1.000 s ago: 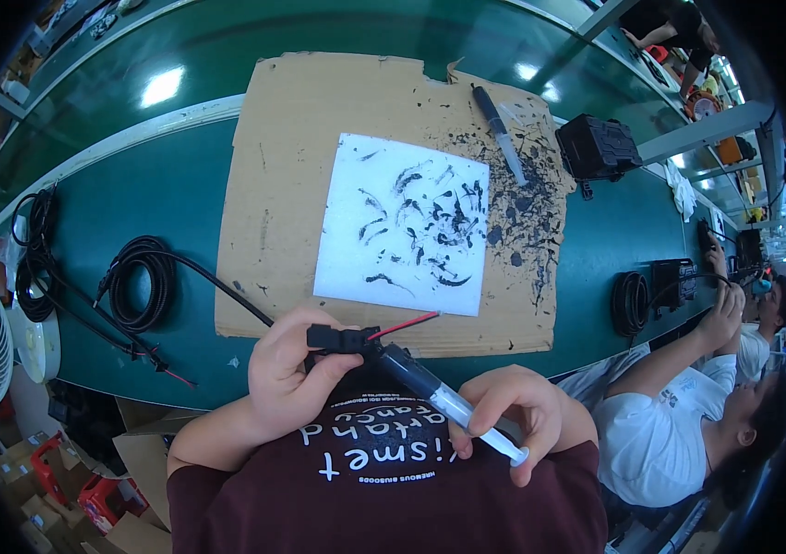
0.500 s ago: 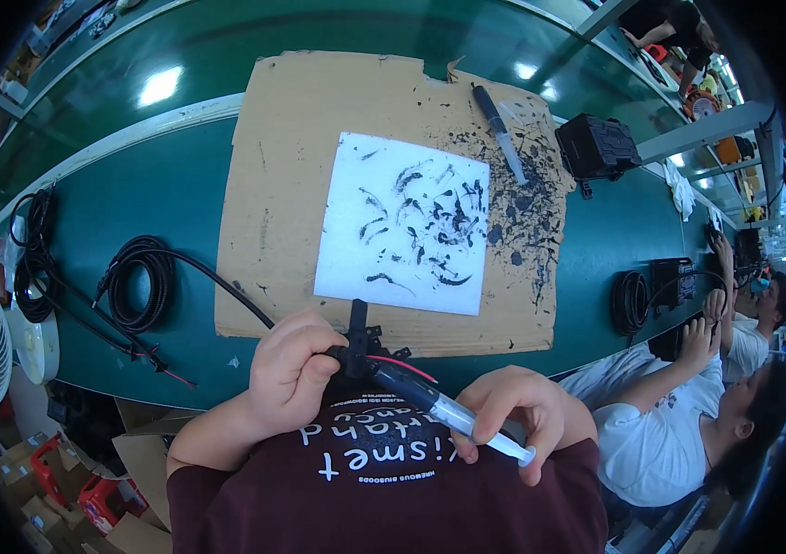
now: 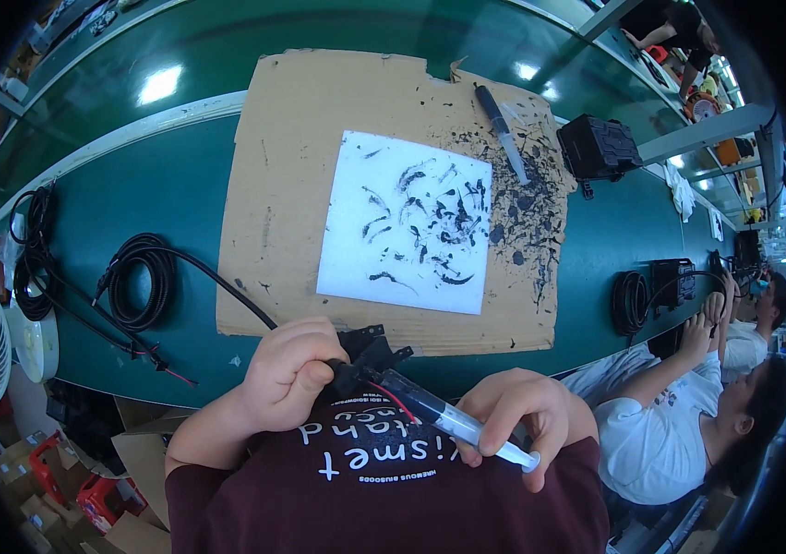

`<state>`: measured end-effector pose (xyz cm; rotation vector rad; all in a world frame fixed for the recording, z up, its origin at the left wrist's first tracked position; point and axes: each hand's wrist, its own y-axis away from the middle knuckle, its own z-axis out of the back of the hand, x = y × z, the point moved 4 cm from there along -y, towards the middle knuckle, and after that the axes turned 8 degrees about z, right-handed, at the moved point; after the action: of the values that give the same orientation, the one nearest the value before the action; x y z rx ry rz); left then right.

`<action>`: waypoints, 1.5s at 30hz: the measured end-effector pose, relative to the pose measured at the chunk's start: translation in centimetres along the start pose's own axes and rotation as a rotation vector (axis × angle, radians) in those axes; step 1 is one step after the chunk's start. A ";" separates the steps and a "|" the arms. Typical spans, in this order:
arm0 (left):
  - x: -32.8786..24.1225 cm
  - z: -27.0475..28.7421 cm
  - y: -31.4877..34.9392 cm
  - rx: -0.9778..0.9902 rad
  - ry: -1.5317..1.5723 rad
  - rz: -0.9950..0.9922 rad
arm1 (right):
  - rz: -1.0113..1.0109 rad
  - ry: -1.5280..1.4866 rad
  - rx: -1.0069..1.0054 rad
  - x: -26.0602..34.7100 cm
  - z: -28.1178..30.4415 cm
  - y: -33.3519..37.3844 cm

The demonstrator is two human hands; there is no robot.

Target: The person assembles and organizes electrical wire harnesses by hand, connecting electrical cables to connectors and other components at a production line station.

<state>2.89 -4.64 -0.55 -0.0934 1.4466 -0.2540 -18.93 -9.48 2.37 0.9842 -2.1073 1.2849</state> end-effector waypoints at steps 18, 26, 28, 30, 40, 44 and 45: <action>-0.2 0.0 -0.3 0.113 0.043 -0.016 | 0.006 -0.035 0.043 -0.3 0.2 -0.1; -0.1 0.0 -0.3 0.084 0.049 -0.004 | 0.006 -0.044 0.059 -0.3 0.1 0.0; 0.0 0.0 -0.3 0.080 0.047 -0.003 | 0.010 -0.043 0.048 -0.2 0.1 0.0; 0.1 0.0 -0.4 0.079 0.047 -0.004 | 0.007 -0.025 0.042 -0.2 0.2 0.1; -2.2 5.0 1.5 -0.471 0.112 0.035 | -0.497 1.185 0.111 2.4 3.1 0.7; -8.2 12.6 -1.1 -0.546 0.287 -0.221 | -0.600 1.445 0.089 1.5 4.2 2.8; -10.6 14.4 -1.1 -0.533 0.321 -0.292 | -0.650 1.494 0.108 1.4 4.2 2.7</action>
<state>15.87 -4.61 11.79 -0.7287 1.7910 -0.1161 -22.01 -12.88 -0.02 0.3613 -0.5168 1.1357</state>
